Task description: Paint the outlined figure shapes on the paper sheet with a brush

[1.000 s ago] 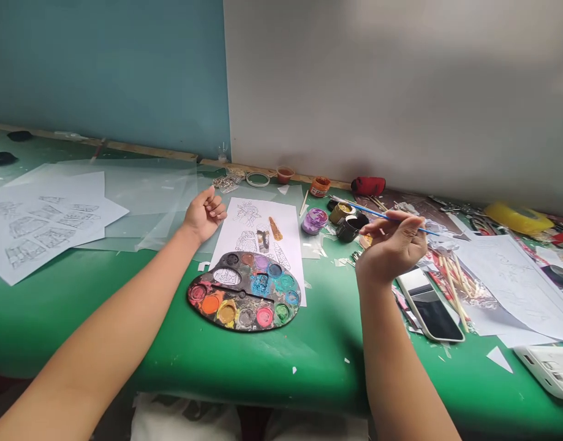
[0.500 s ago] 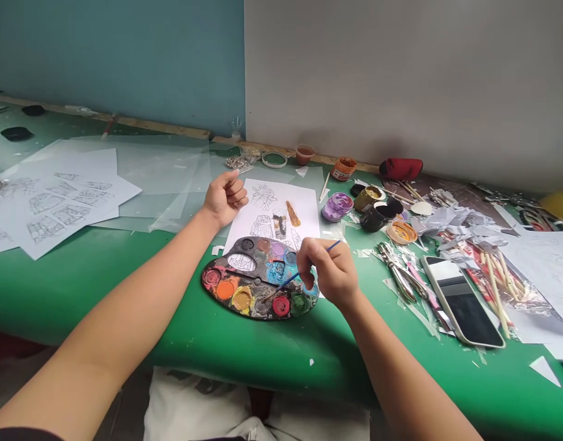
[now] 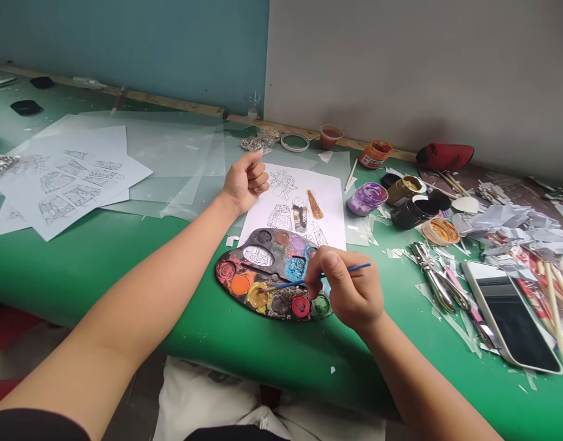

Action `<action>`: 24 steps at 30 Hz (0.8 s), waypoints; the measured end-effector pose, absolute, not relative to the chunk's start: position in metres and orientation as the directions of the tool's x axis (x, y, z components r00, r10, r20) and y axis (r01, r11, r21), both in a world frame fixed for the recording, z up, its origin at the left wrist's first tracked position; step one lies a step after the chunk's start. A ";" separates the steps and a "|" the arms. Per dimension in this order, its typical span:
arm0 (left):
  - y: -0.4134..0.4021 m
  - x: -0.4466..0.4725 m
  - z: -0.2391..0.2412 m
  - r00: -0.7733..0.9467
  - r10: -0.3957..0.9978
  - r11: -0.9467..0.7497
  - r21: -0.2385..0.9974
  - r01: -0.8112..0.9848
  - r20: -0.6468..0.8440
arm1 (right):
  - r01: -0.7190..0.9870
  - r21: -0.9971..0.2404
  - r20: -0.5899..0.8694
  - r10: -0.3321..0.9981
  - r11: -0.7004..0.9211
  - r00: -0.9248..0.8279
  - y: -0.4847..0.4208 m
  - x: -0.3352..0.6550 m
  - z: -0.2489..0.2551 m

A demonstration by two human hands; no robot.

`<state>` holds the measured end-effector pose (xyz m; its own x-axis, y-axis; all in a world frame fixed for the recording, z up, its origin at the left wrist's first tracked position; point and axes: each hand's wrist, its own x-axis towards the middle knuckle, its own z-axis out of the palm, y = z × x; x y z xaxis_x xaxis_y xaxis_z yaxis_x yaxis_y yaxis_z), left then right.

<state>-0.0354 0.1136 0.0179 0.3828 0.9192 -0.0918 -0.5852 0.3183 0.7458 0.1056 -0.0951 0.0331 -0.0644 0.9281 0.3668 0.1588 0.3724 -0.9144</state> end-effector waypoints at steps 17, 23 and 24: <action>0.114 -0.034 0.016 0.368 0.923 0.324 0.735 -0.596 -0.109 | 0.282 -0.820 0.484 0.866 0.499 -0.125 -0.096 0.107 0.030; 0.114 -0.033 0.016 0.369 0.922 0.331 0.734 -0.594 -0.117 | 0.323 -0.773 0.526 0.836 0.546 -0.155 -0.097 0.109 0.033; 0.114 -0.033 0.016 0.367 0.922 0.333 0.731 -0.596 -0.121 | 0.322 -0.775 0.523 0.838 0.543 -0.155 -0.097 0.109 0.033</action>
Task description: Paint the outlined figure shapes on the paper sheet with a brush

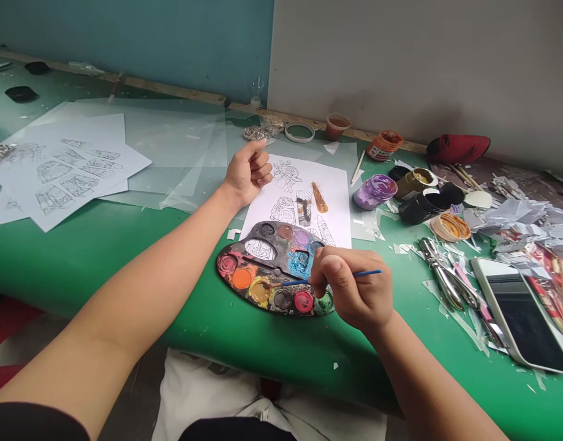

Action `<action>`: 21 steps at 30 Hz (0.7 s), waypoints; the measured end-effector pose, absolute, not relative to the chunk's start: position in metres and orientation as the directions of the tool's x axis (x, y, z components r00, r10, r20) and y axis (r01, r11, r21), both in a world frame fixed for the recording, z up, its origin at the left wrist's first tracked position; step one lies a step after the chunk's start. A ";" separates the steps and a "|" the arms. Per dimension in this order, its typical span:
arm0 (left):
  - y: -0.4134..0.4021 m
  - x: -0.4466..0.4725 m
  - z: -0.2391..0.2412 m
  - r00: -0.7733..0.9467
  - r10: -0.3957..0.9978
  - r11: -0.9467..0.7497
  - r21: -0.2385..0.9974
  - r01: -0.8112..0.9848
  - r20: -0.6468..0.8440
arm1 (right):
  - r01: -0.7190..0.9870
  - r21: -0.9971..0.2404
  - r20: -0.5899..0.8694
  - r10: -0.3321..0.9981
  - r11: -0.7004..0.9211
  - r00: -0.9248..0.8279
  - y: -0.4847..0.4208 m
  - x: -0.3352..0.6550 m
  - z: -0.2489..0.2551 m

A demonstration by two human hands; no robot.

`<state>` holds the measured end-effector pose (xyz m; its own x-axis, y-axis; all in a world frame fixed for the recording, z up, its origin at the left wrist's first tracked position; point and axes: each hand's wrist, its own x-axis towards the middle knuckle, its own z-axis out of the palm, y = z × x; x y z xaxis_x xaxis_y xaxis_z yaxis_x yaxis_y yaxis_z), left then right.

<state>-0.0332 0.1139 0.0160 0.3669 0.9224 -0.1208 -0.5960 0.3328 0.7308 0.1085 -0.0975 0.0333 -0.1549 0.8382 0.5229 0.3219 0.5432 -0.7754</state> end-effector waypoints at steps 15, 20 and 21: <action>0.108 -0.031 0.022 0.398 0.894 0.436 0.606 -0.666 -0.205 | 0.173 -0.925 0.330 0.941 0.338 -0.069 -0.101 0.104 0.031; 0.106 -0.031 0.023 0.404 0.880 0.471 0.546 -0.693 -0.247 | 0.142 -0.935 0.320 0.946 0.325 -0.057 -0.100 0.101 0.031; 0.106 -0.031 0.023 0.402 0.881 0.472 0.543 -0.695 -0.250 | 0.138 -0.936 0.320 0.946 0.325 -0.055 -0.100 0.100 0.031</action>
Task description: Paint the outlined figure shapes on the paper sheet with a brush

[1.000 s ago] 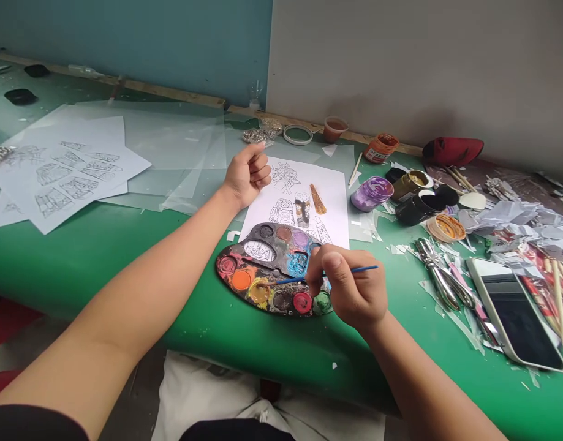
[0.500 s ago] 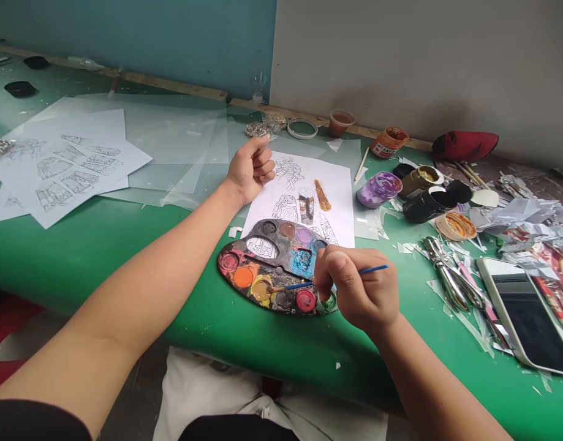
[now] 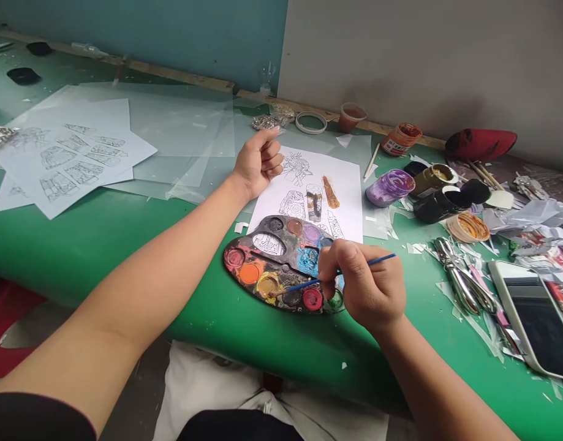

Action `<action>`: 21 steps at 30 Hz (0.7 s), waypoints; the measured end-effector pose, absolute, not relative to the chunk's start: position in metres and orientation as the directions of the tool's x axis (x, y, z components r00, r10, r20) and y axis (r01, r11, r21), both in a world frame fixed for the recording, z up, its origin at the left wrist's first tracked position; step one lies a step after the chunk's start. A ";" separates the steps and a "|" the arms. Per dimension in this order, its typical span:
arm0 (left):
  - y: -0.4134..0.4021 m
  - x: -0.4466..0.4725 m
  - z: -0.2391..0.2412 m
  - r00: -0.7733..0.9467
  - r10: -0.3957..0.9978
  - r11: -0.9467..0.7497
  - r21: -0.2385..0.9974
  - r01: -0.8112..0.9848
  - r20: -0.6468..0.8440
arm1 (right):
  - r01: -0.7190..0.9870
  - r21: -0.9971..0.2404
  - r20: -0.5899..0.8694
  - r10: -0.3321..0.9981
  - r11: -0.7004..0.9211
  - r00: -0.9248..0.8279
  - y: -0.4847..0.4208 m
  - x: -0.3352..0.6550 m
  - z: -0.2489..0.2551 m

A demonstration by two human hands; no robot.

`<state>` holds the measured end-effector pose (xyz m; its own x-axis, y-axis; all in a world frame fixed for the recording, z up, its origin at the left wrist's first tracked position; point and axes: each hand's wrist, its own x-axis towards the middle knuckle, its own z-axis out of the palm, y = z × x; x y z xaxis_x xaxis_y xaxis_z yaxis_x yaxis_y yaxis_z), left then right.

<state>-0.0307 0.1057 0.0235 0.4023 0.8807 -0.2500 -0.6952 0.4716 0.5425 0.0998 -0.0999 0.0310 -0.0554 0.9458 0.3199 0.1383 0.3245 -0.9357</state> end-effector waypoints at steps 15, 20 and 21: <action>0.105 -0.031 0.025 0.410 0.887 0.450 0.590 -0.670 -0.212 | 0.158 -0.902 0.410 0.912 0.402 0.017 -0.102 0.100 0.025; 0.107 -0.032 0.023 0.417 0.891 0.433 0.606 -0.667 -0.178 | 0.207 -0.885 0.430 0.902 0.416 0.025 -0.101 0.101 0.023; 0.107 -0.032 0.023 0.418 0.891 0.433 0.604 -0.669 -0.176 | 0.209 -0.885 0.429 0.903 0.415 0.024 -0.101 0.102 0.023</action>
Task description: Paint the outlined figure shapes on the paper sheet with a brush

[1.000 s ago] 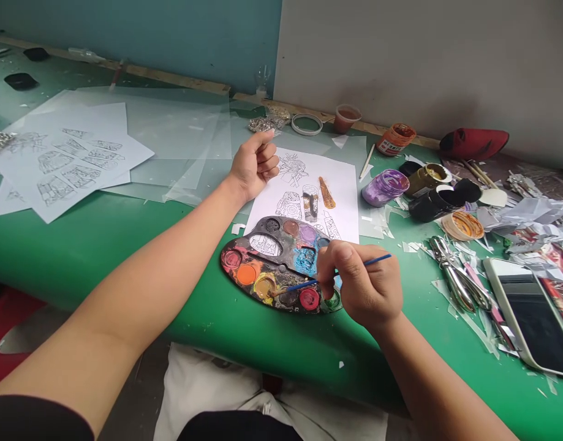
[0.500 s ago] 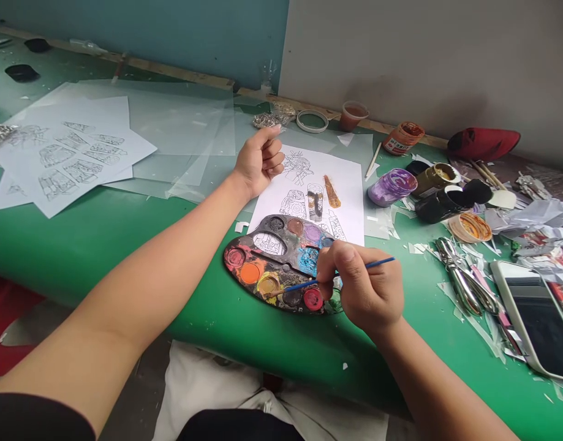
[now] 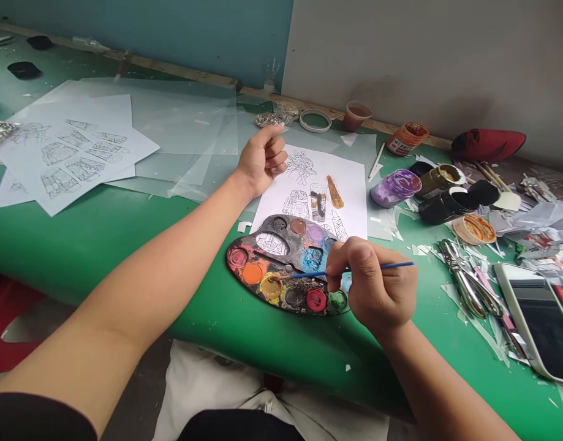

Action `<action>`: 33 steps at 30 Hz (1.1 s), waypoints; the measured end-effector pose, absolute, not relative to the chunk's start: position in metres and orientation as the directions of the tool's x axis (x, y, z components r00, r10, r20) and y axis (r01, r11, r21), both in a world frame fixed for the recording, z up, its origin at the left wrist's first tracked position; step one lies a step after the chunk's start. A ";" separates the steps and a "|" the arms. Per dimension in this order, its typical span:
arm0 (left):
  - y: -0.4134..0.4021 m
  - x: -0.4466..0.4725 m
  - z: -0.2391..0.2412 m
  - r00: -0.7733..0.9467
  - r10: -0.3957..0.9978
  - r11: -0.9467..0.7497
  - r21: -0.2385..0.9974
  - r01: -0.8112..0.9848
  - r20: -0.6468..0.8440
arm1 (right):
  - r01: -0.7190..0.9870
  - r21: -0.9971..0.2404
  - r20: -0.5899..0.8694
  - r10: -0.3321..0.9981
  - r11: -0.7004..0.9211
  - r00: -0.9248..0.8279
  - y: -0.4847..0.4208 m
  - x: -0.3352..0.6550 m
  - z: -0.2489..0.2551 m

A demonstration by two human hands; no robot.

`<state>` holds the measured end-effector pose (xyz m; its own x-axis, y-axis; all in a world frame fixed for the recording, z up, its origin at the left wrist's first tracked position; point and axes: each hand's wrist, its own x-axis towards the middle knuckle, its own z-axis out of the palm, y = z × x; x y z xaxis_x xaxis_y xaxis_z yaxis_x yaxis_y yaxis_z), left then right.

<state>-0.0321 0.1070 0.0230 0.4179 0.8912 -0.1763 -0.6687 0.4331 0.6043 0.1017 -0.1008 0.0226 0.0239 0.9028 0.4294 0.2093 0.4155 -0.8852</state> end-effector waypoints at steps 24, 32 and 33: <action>0.106 -0.032 0.024 0.415 0.886 0.448 0.606 -0.658 -0.206 | 0.175 -0.917 0.334 0.930 0.358 -0.153 -0.106 0.104 0.027; 0.106 -0.032 0.026 0.402 0.891 0.442 0.594 -0.672 -0.209 | -0.023 -0.947 0.308 0.927 0.320 0.213 -0.111 0.108 0.031; 0.106 -0.032 0.026 0.397 0.892 0.444 0.589 -0.675 -0.217 | -0.076 -0.950 0.270 0.917 0.304 0.293 -0.115 0.108 0.030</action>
<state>-0.0317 0.1063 0.0264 0.3972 0.8916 -0.2174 -0.6751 0.4444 0.5889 0.1079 -0.1149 0.0302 0.2927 0.9172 0.2704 -0.0760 0.3042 -0.9496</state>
